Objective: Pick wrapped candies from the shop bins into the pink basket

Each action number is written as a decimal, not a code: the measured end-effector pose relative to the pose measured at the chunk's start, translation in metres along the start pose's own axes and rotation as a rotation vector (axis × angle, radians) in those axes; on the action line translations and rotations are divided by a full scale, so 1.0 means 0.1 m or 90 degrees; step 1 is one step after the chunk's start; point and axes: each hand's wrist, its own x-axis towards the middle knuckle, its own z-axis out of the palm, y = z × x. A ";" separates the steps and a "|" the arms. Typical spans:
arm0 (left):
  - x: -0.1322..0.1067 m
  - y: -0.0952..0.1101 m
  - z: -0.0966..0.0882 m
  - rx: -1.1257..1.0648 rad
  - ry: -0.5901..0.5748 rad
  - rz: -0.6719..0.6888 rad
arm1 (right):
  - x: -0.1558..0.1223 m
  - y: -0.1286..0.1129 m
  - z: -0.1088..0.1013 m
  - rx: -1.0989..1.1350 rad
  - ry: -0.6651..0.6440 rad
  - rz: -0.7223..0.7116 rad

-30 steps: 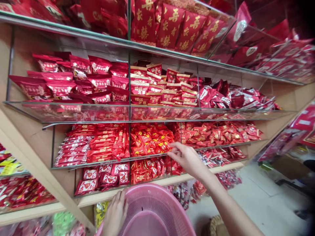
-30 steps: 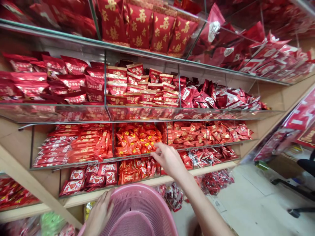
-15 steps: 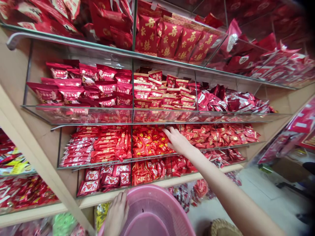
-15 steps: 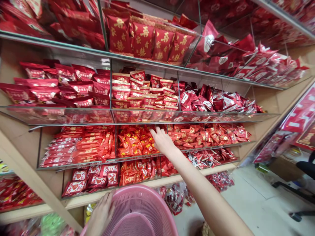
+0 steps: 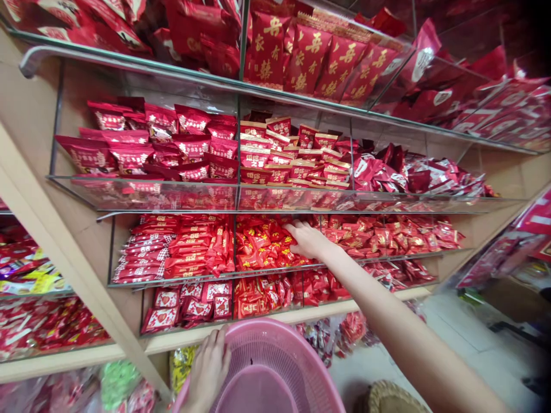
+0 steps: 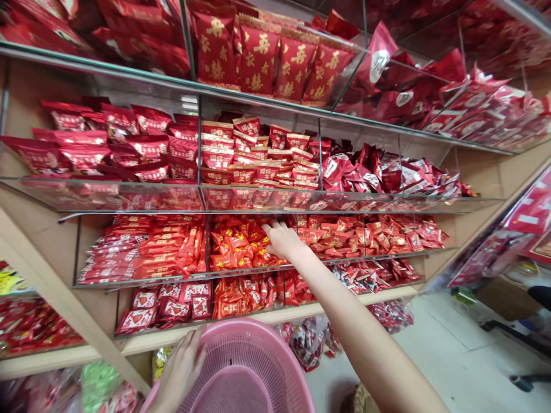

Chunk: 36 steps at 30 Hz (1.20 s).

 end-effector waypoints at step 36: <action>-0.03 0.17 -0.27 0.088 -0.006 -0.009 | -0.02 0.11 0.00 0.063 0.021 -0.095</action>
